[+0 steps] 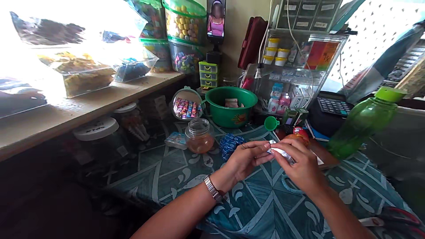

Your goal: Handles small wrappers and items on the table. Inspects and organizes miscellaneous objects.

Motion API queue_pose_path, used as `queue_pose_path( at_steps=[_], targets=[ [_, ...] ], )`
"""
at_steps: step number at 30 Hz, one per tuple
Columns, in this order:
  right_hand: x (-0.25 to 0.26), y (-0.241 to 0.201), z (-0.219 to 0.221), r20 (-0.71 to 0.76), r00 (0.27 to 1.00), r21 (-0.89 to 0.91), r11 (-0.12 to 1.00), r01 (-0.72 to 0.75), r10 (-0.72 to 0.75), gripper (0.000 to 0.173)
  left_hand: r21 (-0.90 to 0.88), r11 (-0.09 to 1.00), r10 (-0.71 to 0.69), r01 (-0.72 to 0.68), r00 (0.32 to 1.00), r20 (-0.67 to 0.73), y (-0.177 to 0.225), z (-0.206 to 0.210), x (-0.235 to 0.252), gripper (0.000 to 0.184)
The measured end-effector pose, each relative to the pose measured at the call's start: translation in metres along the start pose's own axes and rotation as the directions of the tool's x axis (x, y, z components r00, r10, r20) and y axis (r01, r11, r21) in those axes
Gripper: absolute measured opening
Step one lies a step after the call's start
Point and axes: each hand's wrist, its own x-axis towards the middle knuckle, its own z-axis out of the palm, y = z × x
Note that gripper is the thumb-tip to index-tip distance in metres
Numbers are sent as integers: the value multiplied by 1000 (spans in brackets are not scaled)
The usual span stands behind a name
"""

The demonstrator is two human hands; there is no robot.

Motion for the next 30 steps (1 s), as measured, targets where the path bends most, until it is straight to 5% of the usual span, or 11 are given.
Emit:
queue_pose_path(
  at_steps=[5,10,15,18,24,30],
  targets=[
    [2,4,-2,-52,998,-48,999,-24,21,21,24,999,-35,34,999,16,-2,-1,1,15],
    [7,15,-12,-90,968,172,961,-215,233,27,62,998,7,-12,997,79,-2,-2,2,29],
    [2,6,-6,113,975,214,953,-212,192,29,37,999,17,-17,1000,-14,-1,-1,1,24],
    [-2,1,3,91,983,163,971,-174,161,29,150,989,-4,15,997,-74,0,-4,3,22],
    [3,6,-6,201,935,191,924,-331,293,32,323,946,0,-19,998,59,-2,-2,1,43],
    [7,13,-14,150,924,251,890,-380,352,31,226,974,1,8,999,-38,1,0,2,27]
  ],
)
